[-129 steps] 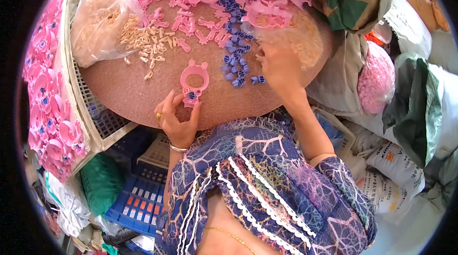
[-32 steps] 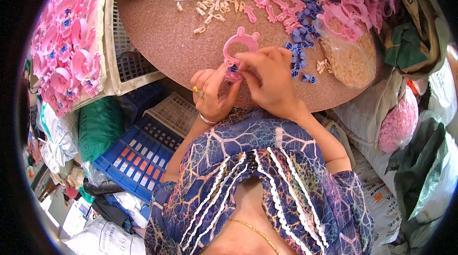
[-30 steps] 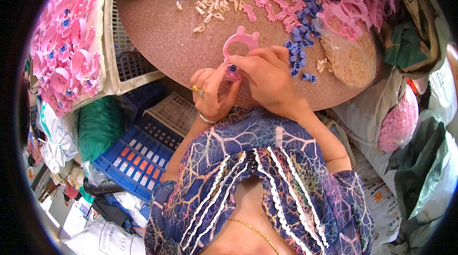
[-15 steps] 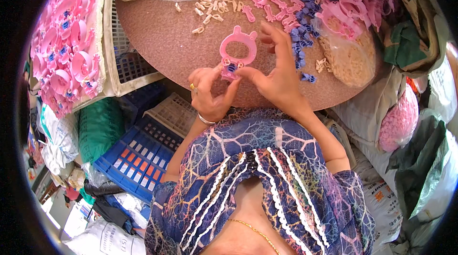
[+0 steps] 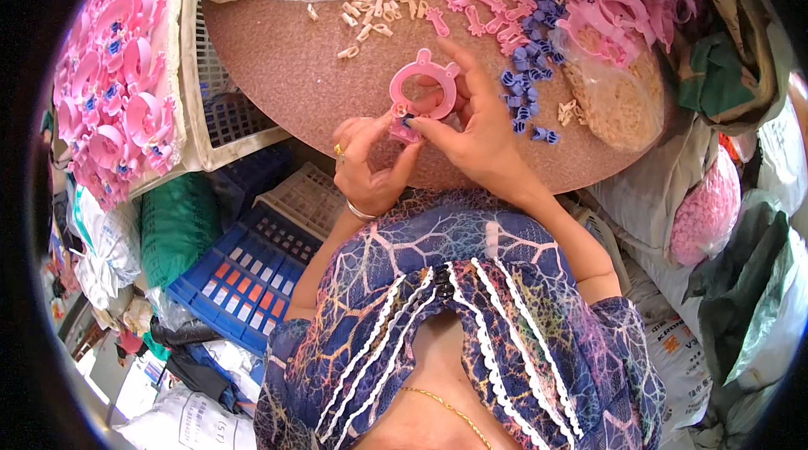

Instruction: Decorating small pink plastic frames with tiny blue flowers and other decorative components.

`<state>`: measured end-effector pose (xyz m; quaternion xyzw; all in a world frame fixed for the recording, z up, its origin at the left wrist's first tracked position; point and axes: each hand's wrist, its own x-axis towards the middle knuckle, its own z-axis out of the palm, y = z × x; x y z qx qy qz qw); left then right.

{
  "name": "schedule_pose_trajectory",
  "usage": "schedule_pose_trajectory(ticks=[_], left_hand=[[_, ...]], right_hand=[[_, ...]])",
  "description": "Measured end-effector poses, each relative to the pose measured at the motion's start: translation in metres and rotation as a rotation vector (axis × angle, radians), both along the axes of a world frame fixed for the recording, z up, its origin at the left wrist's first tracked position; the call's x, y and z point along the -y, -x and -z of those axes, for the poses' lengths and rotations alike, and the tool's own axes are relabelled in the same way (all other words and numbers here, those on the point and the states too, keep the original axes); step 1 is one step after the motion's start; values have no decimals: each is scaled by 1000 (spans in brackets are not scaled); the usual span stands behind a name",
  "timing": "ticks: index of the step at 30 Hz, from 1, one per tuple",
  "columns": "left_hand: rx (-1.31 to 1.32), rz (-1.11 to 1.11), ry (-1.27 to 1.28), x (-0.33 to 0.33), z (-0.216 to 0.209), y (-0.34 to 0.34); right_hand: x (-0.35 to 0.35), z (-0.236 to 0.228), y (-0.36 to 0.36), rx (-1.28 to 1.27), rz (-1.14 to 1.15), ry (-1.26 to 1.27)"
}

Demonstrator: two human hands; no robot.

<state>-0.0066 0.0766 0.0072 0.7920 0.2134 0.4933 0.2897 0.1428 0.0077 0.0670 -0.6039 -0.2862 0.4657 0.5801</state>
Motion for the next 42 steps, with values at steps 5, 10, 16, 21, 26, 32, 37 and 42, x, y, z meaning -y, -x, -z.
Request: schedule_pose_trajectory(ticks=[5, 10, 16, 21, 26, 32, 37, 42], left_hand=[[-69, -40, 77, 0, 0, -1], [-281, -21, -45, -4, -10, -6], [-413, -37, -109, -2, -10, -10], [-443, -79, -241, 1, -10, -14], [-542, 157, -219, -3, -12, -13], [-453, 131, -245, -2, -7, -10], [-395, -51, -177, 2, -8, -8], [-395, -135, -17, 2, -12, -12]], right_hand=[[4, 1, -14, -28, 59, -27], [10, 12, -24, 151, 39, 96], [13, 10, -19, 491, 1, 127], [15, 15, -33, 866, 54, 7], [20, 18, -56, 940, 190, -71], [8, 16, -98, 1253, 338, 36], [-12, 31, -106, 1475, 220, 179], [-23, 40, -114, 1426, 245, 33]])
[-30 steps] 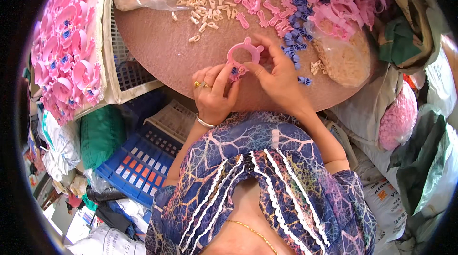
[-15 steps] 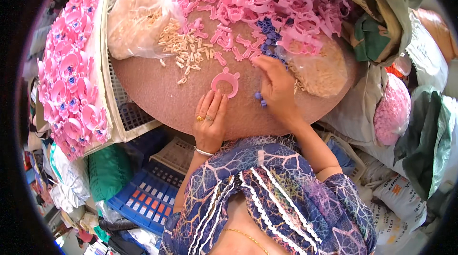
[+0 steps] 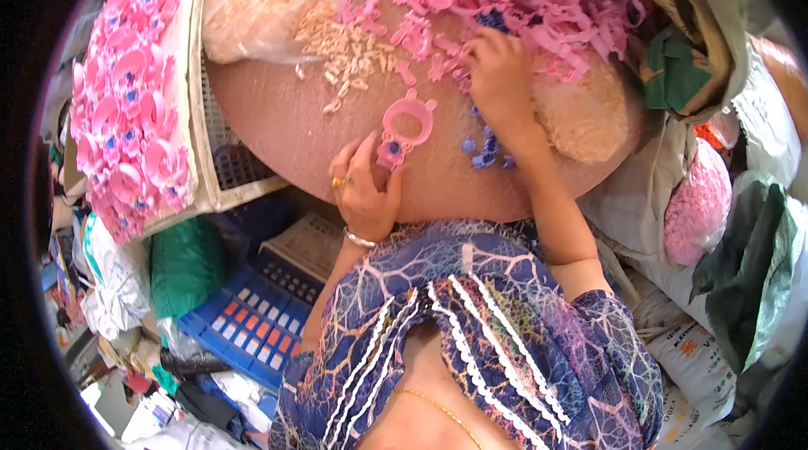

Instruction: Decorating small pink plastic frames with tiny blue flowers and other decorative components.

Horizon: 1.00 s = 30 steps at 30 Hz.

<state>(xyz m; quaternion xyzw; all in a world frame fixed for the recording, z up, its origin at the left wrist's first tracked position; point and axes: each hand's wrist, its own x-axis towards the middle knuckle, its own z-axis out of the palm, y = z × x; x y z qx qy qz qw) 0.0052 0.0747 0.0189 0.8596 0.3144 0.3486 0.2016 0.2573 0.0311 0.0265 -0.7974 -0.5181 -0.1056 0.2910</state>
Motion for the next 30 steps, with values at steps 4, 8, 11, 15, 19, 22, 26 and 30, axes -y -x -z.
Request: schedule_pose_trajectory(ticks=[4, 8, 11, 15, 19, 22, 26, 30], left_hand=[[91, -19, 5, 0, 2, 0], [72, -24, -7, 0, 5, -1], [97, 8, -49, -2, 4, -1], [73, 14, -51, 0, 3, 1], [-107, 234, -174, -4, -1, 0], [-130, 300, -107, -5, -6, -1], [137, 154, 307, -1, -2, 5], [569, -22, 1290, 1, -17, 47]], right_hand=[[7, -24, 23, -624, -21, -172], [22, -25, 39, -1307, -134, -245], [29, -19, 51, -1635, -170, -240], [34, -17, 63, -1517, -139, -105], [35, -18, 66, -1405, -75, -178], [36, -23, 61, -1451, -35, -231], [34, -25, 59, -1433, -80, -278], [39, -24, 61, -1391, -53, -249]])
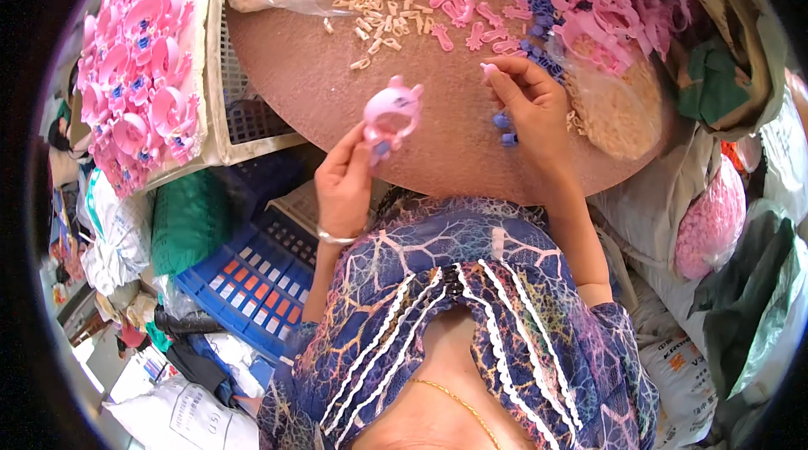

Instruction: Decorating small pink plastic frames with tiny blue flowers and other decorative components.

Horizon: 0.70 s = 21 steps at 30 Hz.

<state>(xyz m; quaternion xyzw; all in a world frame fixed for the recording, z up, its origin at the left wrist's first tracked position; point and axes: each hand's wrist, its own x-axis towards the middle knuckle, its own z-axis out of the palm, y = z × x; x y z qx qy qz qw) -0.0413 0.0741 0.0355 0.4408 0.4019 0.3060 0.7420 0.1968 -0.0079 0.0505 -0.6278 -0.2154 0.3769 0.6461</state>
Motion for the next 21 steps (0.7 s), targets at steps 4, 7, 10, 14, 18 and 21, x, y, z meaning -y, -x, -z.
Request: schedule_pose_trajectory(ticks=[4, 7, 10, 14, 18, 21], left_hand=[[250, -157, 352, 12, -1, 45], [306, -179, 525, 30, 10, 63], [461, -133, 599, 48, 25, 60], [412, -125, 612, 58, 25, 49], [529, -140, 511, 66, 30, 36], [530, -135, 413, 69, 38, 30]], right_hand=[[4, 0, -3, -8, -9, 14], [0, -3, 9, -3, -67, 31], [-6, -6, 24, 12, -143, 31], [-4, -11, 36, 35, -230, 26], [4, -19, 39, 127, -288, 70], [13, -13, 46, 184, -308, 29]])
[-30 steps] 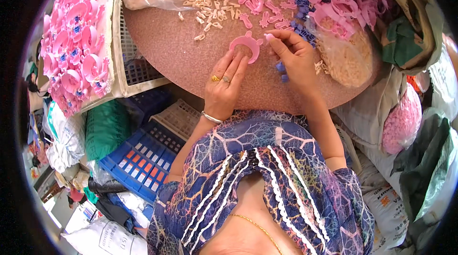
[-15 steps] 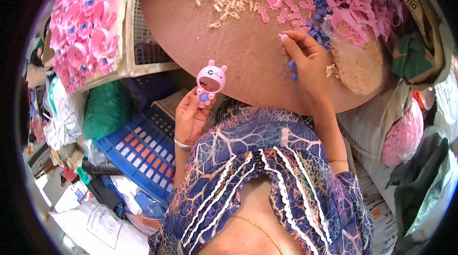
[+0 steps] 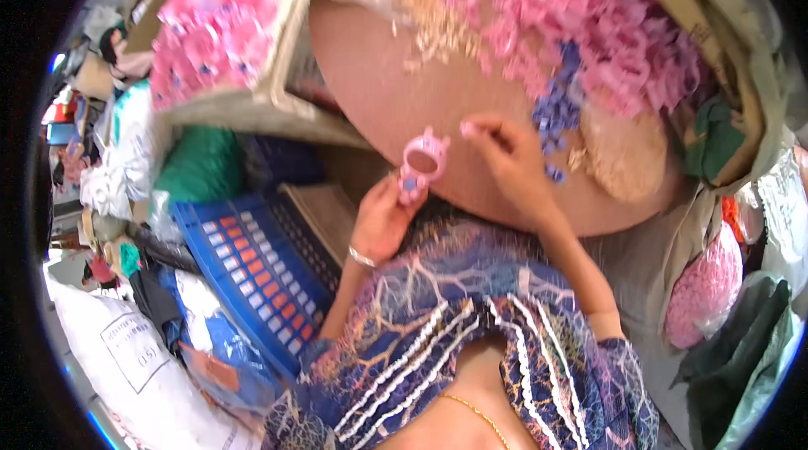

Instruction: Decorating small pink plastic frames with tiny blue flowers and other decorative components.

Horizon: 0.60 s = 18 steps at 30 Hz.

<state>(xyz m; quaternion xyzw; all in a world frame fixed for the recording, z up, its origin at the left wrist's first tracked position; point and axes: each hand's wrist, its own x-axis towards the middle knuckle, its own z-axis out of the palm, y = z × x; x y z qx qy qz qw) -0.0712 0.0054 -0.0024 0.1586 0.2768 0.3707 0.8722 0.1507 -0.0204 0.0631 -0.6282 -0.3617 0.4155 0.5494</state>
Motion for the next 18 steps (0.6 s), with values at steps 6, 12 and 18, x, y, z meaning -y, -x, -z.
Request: schedule_pose_trajectory(ticks=[6, 12, 18], left_hand=[[-199, -95, 26, 3, -15, -13], [-321, -189, 27, 5, -14, -17], [-320, -198, 32, -1, -13, -18]], right_hand=[[18, 9, -2, -21, -82, -87], [27, 20, 9, -80, -38, -176], [31, 14, 13, -54, -42, -179]])
